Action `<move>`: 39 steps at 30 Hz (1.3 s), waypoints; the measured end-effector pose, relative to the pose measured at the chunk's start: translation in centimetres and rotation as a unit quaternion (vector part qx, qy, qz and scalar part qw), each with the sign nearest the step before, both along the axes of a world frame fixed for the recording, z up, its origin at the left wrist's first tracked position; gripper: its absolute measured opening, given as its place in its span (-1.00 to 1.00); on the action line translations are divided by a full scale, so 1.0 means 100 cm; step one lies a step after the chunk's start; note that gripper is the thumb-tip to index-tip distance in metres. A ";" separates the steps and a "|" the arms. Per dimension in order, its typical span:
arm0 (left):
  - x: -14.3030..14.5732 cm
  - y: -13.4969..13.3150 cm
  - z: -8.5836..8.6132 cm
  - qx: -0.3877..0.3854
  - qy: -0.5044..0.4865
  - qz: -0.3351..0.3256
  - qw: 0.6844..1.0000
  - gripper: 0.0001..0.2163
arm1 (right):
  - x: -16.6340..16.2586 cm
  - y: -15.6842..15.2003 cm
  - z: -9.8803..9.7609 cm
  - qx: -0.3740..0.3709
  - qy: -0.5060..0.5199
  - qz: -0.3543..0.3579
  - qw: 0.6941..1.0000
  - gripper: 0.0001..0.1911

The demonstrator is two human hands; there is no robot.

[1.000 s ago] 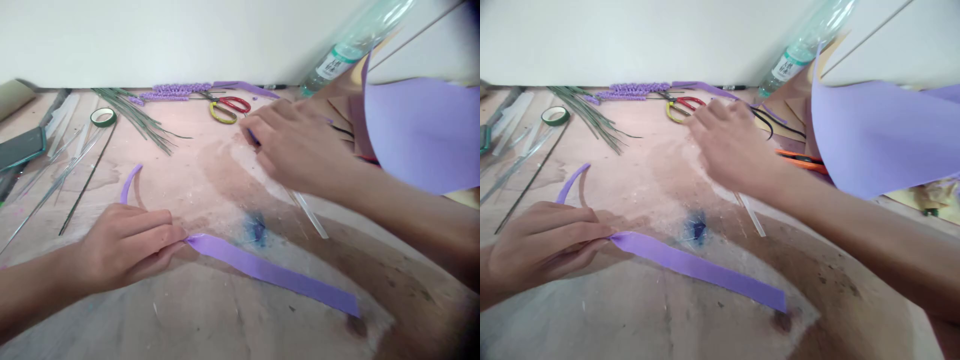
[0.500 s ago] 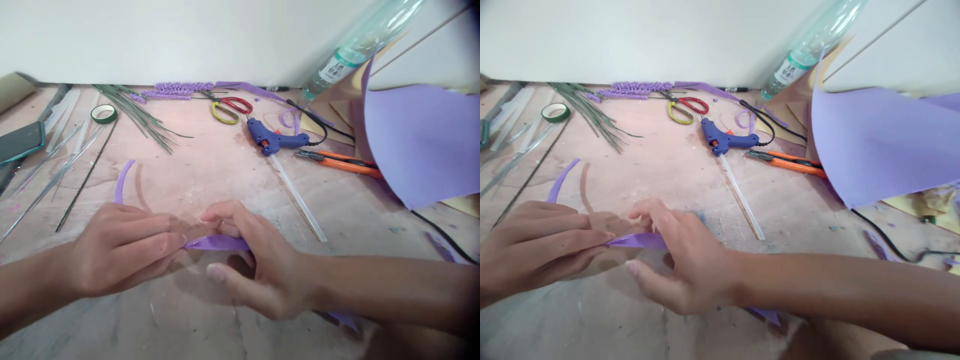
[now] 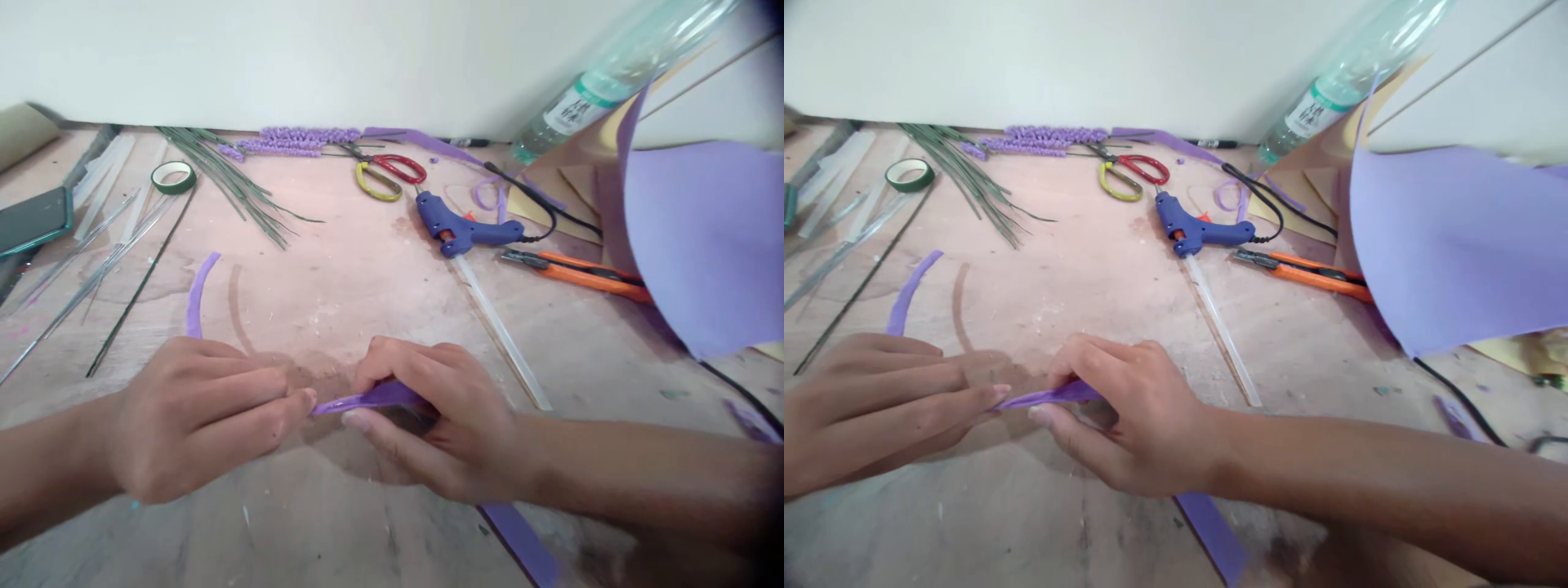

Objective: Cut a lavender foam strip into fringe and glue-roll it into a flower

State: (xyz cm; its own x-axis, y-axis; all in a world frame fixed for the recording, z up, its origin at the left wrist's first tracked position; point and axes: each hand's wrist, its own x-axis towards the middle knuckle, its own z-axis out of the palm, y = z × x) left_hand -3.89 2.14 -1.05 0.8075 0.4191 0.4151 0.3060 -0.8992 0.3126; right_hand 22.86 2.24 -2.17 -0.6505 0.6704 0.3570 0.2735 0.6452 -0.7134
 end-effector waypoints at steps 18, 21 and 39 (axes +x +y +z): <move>-0.005 -0.004 0.004 -0.002 0.041 0.023 0.999 -0.82 | 0.003 -0.004 -0.001 0.048 0.010 0.012 0.999 -0.92; 0.001 -0.005 0.005 0.005 0.022 0.038 0.999 -0.84 | 0.004 -0.003 0.002 0.052 0.003 0.014 0.999 -0.93; 0.013 0.001 -0.002 -0.045 -0.027 0.050 0.997 -0.90 | 0.004 0.004 0.007 0.110 -0.038 -0.030 0.993 -0.89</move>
